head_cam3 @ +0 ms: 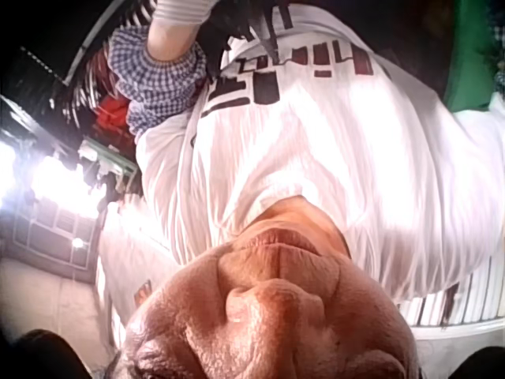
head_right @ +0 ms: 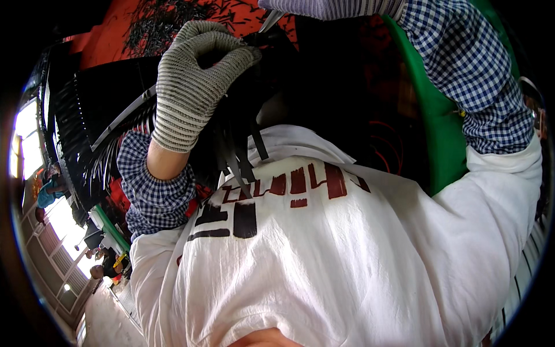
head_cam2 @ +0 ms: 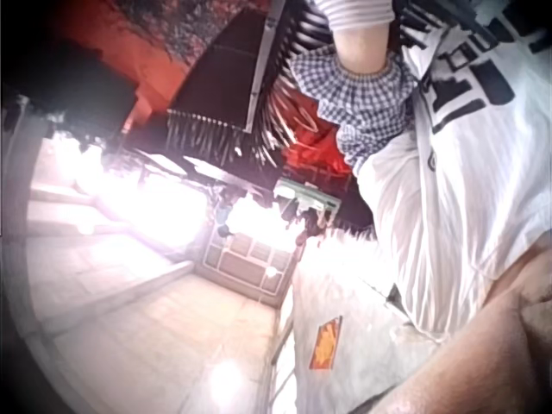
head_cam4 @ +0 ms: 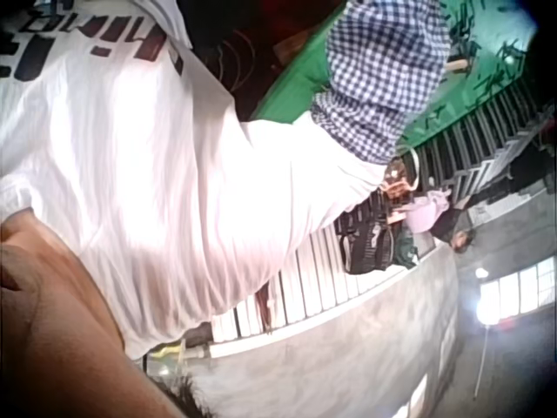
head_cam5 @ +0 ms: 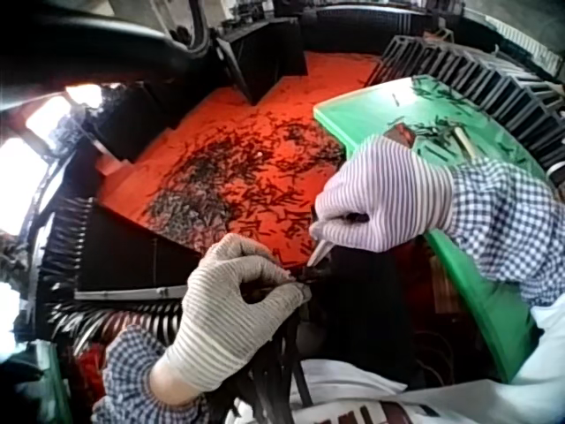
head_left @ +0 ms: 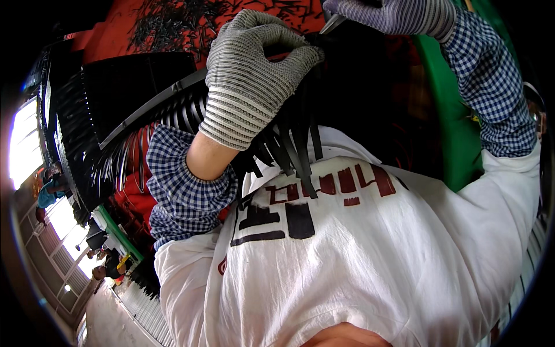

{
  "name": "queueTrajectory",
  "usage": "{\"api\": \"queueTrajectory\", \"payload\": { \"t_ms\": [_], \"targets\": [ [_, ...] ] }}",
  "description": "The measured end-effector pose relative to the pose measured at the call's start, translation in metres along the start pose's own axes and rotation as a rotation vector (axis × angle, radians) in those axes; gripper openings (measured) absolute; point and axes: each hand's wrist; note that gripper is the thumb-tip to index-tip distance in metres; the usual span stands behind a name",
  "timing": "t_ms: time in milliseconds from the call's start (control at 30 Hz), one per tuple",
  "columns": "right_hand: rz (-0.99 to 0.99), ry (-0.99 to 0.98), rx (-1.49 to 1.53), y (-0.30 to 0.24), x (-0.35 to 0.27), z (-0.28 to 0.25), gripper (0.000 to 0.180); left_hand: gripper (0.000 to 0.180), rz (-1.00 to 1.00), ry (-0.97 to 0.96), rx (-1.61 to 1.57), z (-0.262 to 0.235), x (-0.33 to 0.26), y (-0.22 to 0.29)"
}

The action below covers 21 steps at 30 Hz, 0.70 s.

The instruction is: The person weaves black plastic strips through a wicker furniture frame by hand. They turn the frame over and use pliers to trim and secure the strips at the edges.

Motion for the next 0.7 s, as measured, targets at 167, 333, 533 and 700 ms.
{"api": "queueTrajectory", "payload": {
  "t_ms": [167, 333, 533, 700],
  "targets": [
    [0.048, -0.064, -0.038, -0.003, -0.013, -0.009, 0.030, 0.022, 0.076, -0.013, 0.038, 0.010, 0.003, 0.005],
    [0.066, -0.085, -0.053, -0.001, -0.017, -0.010, 0.030, 0.022, 0.113, -0.016, 0.010, 0.015, 0.005, 0.002],
    [0.044, -0.068, -0.026, 0.014, 0.013, -0.005, 0.031, 0.023, 0.151, -0.001, 0.047, -0.002, 0.018, -0.021],
    [0.083, -0.124, -0.034, 0.031, 0.052, -0.004, 0.030, 0.027, 0.170, 0.030, 0.046, -0.026, 0.039, -0.050]
  ]
}}
Point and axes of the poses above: each hand's wrist, its own x-axis towards the middle knuckle, its own z-axis out of the palm, y = z × x, and after that the axes turned 6 degrees about z, right-handed
